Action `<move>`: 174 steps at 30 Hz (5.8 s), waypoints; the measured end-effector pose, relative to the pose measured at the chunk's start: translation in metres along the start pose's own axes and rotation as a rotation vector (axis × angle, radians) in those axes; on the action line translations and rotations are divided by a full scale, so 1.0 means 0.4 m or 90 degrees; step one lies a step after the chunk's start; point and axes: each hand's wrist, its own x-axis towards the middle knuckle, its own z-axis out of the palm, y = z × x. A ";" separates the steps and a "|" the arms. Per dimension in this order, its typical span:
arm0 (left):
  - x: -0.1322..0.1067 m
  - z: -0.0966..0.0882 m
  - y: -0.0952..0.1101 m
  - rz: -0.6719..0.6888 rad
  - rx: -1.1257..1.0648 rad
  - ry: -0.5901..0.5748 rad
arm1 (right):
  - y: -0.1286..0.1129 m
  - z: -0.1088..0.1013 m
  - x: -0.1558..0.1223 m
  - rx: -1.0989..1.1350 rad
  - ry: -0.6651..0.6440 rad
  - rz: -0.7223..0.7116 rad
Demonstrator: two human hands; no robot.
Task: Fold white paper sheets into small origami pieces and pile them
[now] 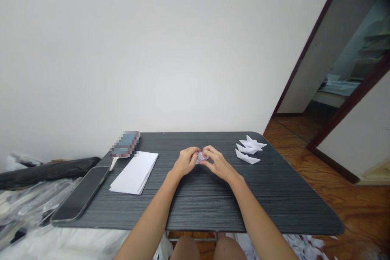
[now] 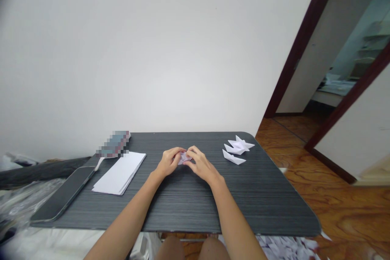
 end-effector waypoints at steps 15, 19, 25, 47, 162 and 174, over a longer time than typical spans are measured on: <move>0.006 -0.041 0.030 0.029 -0.099 -0.126 | 0.016 -0.018 -0.001 0.004 -0.009 0.002; 0.009 -0.043 0.020 0.036 -0.087 -0.149 | 0.012 -0.019 -0.001 -0.007 -0.025 -0.011; 0.011 -0.045 0.019 0.057 -0.035 -0.175 | 0.005 -0.018 -0.002 -0.014 -0.048 -0.001; 0.007 -0.026 -0.008 -0.029 -0.206 -0.089 | 0.035 -0.014 -0.002 0.158 0.064 0.114; -0.025 0.034 -0.078 -0.266 -0.348 -0.013 | 0.106 0.044 -0.005 0.304 -0.025 0.253; -0.033 0.009 -0.095 -0.263 -0.177 0.101 | 0.098 0.041 -0.052 0.206 0.101 0.284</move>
